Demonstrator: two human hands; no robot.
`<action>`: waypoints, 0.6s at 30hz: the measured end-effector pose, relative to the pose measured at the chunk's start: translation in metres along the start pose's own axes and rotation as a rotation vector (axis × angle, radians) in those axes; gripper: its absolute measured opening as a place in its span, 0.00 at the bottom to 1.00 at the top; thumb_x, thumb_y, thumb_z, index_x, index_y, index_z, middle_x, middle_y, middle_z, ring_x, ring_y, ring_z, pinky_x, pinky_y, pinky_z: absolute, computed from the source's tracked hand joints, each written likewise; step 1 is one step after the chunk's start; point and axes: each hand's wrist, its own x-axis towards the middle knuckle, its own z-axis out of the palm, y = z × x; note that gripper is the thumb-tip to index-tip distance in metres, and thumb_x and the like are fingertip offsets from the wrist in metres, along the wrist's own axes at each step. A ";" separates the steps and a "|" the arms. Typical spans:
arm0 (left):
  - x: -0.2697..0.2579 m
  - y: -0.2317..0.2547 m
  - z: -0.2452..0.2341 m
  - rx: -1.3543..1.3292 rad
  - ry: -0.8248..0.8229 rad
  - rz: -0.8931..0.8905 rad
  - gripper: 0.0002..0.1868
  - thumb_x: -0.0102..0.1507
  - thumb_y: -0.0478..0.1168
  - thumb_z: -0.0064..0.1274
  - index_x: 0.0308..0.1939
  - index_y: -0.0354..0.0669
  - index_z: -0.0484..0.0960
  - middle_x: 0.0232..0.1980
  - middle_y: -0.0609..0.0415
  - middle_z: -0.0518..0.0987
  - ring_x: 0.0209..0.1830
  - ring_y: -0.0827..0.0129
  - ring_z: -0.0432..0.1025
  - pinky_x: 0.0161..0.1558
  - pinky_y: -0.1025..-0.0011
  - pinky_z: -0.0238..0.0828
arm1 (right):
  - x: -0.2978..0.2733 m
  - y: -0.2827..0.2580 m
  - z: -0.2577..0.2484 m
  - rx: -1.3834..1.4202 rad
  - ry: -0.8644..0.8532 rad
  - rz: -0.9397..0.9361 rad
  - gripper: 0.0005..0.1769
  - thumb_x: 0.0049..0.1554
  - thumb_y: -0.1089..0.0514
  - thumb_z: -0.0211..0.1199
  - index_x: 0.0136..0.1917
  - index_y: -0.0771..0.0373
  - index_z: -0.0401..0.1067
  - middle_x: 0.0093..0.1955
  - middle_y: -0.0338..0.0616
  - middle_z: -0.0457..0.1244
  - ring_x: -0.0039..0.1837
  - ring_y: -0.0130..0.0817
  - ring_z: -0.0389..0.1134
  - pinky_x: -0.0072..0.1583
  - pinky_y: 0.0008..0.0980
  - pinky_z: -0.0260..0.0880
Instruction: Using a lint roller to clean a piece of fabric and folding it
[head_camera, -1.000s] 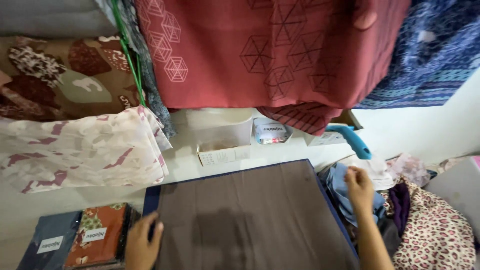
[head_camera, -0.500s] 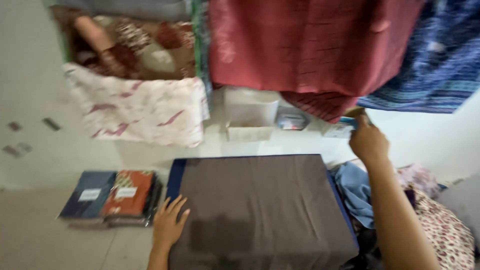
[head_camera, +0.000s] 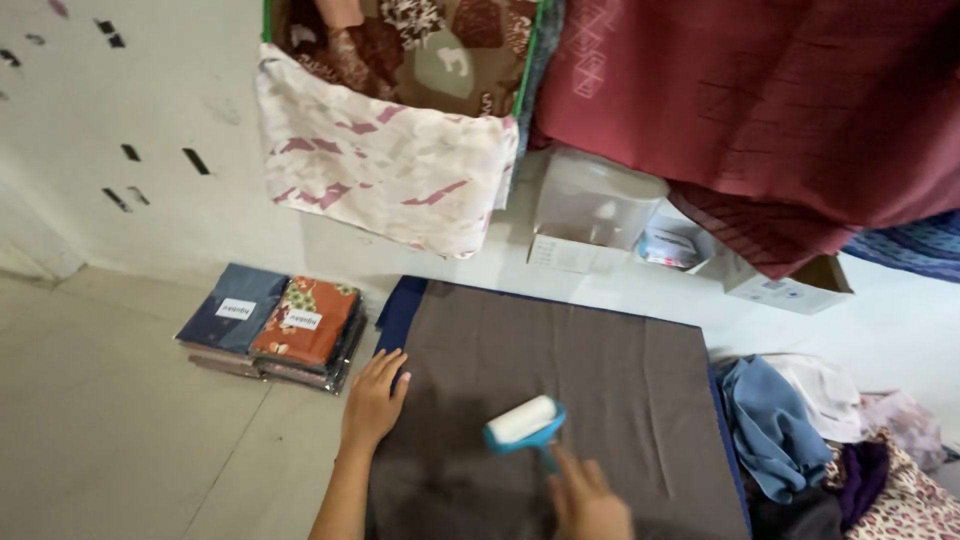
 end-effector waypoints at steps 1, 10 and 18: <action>-0.001 0.000 0.000 0.003 0.002 -0.007 0.21 0.68 0.47 0.48 0.63 0.49 0.80 0.68 0.56 0.79 0.72 0.60 0.69 0.66 0.57 0.64 | 0.006 -0.013 0.010 0.001 -0.004 -0.007 0.34 0.54 0.41 0.62 0.73 0.19 0.61 0.48 0.30 0.64 0.34 0.50 0.71 0.36 0.52 0.70; -0.002 -0.002 0.000 -0.033 0.028 0.029 0.19 0.70 0.46 0.46 0.61 0.46 0.81 0.66 0.54 0.79 0.72 0.58 0.68 0.67 0.57 0.63 | 0.171 -0.139 0.091 -0.042 0.174 -0.243 0.31 0.60 0.46 0.55 0.76 0.41 0.59 0.49 0.49 0.63 0.29 0.57 0.69 0.28 0.57 0.67; 0.001 0.007 -0.013 -0.100 -0.070 -0.051 0.22 0.71 0.49 0.43 0.64 0.46 0.79 0.69 0.53 0.77 0.75 0.59 0.65 0.68 0.56 0.61 | 0.172 -0.148 0.066 0.285 -0.116 -0.143 0.29 0.64 0.48 0.53 0.78 0.38 0.56 0.55 0.53 0.64 0.42 0.64 0.68 0.36 0.57 0.66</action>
